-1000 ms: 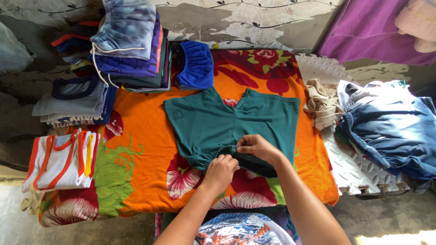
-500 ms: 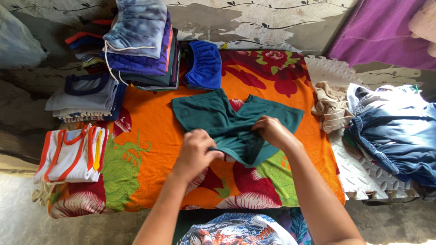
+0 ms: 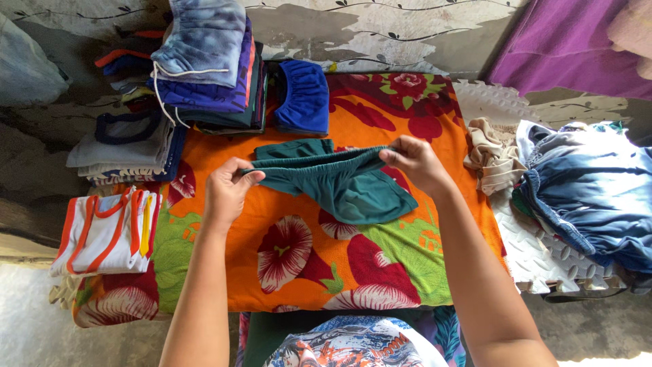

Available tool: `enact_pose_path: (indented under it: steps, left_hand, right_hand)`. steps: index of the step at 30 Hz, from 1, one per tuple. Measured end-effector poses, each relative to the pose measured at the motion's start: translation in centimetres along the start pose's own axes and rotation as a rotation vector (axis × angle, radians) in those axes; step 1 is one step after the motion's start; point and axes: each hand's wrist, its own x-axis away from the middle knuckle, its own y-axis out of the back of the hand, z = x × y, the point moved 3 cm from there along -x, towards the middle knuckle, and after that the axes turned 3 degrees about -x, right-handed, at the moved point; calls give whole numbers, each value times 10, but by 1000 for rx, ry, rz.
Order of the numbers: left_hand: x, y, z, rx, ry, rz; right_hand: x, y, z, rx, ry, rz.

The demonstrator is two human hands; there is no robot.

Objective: The person folds a blue pair of shorts and a green pair of shorts by hand on a surface covered with an orange floral cloth.

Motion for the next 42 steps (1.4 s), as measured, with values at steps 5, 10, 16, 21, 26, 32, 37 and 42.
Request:
enact_pose_path:
  steps: [5,10,16,21,26,32,37,42]
  left_hand:
    - [-12,-6,3,19,-42,74]
    - [-26,-5,2,439,107,99]
    - [-31,-7,-19,951,222,128]
    - [-50,18,-34,922,137,50]
    - [-61,27,-51,697,-33,20]
    - [-60,-4,-29,-43,-152,50]
    - [-52,-4,-27,33,-68,28]
    - [-54,-1,-22,154,-19,59]
  right_hand:
    - [-2,-4,21,-658,60,98]
    - [-10,7,17,-850,111,91]
    - [-11,21,22,-765,150,43]
    - [1,42,53,-895,221,46]
    - [-3,38,53,-916,230,58]
    - [-13,28,20,-186,169,-57]
    - [-5,38,11,-190,153,-119]
    - [0,50,2,-353,161,-102]
